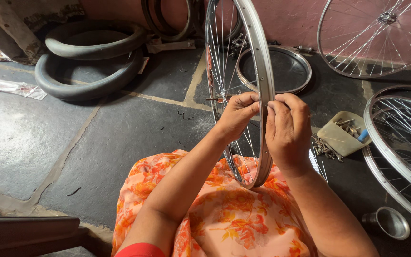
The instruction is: The person laces a bicycle wheel by hand, inserting spokes through the rim and hub, then tightening them with a spoke wrench. They rotate the wheel to access different sections and continue adding and adjusting spokes throughout the clip.
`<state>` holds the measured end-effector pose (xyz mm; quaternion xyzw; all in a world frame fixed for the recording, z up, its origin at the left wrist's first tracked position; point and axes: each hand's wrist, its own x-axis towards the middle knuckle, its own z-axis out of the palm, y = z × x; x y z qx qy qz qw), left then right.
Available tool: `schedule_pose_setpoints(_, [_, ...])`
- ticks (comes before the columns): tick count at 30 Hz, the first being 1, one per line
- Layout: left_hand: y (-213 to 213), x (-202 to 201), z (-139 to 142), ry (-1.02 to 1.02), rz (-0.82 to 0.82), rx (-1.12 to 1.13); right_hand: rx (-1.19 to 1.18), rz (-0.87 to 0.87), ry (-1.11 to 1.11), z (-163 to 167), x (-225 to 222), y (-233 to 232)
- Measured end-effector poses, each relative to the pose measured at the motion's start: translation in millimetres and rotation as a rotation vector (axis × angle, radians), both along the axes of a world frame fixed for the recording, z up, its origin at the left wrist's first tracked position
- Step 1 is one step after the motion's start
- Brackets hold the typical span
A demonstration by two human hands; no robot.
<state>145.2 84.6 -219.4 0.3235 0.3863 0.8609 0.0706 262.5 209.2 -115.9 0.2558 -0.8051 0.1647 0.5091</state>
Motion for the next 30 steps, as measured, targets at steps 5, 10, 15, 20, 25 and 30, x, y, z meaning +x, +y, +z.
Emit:
schedule_pose_setpoints(5, [1,-4,-5,-0.012,0.001,-0.003,0.050,-0.027,0.009,0,-1,1])
schedule_pose_setpoints(10, [-5,-8,-6,-0.012,-0.038,-0.015,0.136,-0.023,0.039,4,2,-3])
schedule_pose_setpoints(15, [-17,-10,2,-0.036,-0.203,0.029,0.183,0.005,0.049,11,14,0])
schedule_pose_setpoints(20, [-19,-4,7,0.012,-0.242,0.082,0.130,-0.009,0.037,5,13,0])
schedule_pose_setpoints(25, [-15,-3,2,0.014,-0.177,0.055,-0.118,0.194,-0.114,-12,8,0])
schedule_pose_setpoints(30, [-11,-4,-3,-0.020,-0.143,0.040,-0.246,0.288,-0.282,-20,13,3])
